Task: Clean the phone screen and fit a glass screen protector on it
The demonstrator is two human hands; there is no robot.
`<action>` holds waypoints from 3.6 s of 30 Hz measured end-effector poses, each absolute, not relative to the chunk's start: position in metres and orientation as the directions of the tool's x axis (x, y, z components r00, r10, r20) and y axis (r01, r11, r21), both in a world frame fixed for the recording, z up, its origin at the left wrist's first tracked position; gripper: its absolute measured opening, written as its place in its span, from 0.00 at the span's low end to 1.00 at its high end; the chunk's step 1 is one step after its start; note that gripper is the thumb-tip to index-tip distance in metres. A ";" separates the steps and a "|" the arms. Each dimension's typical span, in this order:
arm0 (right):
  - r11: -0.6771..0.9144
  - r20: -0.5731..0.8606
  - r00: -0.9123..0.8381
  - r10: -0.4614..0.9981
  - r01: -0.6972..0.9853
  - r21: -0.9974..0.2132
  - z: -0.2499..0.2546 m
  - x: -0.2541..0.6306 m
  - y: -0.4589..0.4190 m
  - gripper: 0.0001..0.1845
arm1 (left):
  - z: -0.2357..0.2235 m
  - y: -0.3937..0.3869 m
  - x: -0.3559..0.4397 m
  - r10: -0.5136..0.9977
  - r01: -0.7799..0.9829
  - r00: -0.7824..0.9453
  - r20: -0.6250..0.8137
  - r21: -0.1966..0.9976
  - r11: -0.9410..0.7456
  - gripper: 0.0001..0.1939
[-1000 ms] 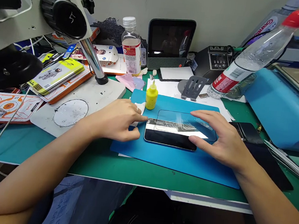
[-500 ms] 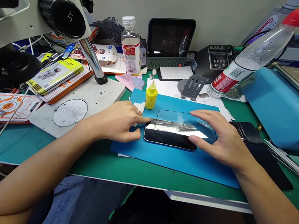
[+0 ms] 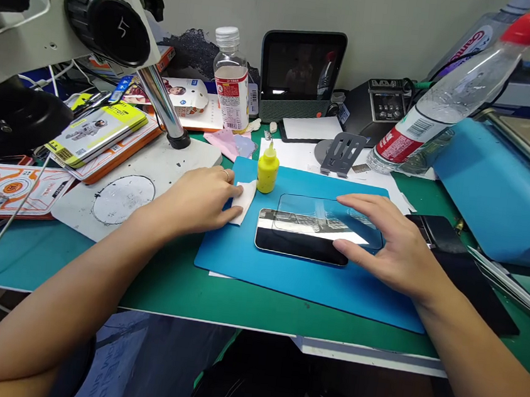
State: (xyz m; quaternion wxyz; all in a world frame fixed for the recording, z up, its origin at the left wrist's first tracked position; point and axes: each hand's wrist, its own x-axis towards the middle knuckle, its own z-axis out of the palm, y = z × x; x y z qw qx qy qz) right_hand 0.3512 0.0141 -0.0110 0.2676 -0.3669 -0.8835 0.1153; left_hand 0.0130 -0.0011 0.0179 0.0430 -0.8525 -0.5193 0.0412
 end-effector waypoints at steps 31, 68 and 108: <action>0.709 0.440 -0.559 0.703 0.604 -0.364 -0.011 0.351 0.016 0.27 | 0.022 -0.027 0.041 0.715 0.716 0.695 -0.083 -0.011 -0.698 0.26; 0.677 0.457 -0.504 0.733 0.608 -0.415 -0.011 0.353 0.016 0.27 | 0.010 -0.071 0.079 0.734 0.737 0.676 -0.066 0.046 -0.674 0.35; 0.662 0.514 -0.431 0.741 0.596 -0.455 -0.008 0.353 0.016 0.29 | 0.012 -0.051 0.167 0.926 0.926 0.367 -0.083 0.121 -0.356 0.33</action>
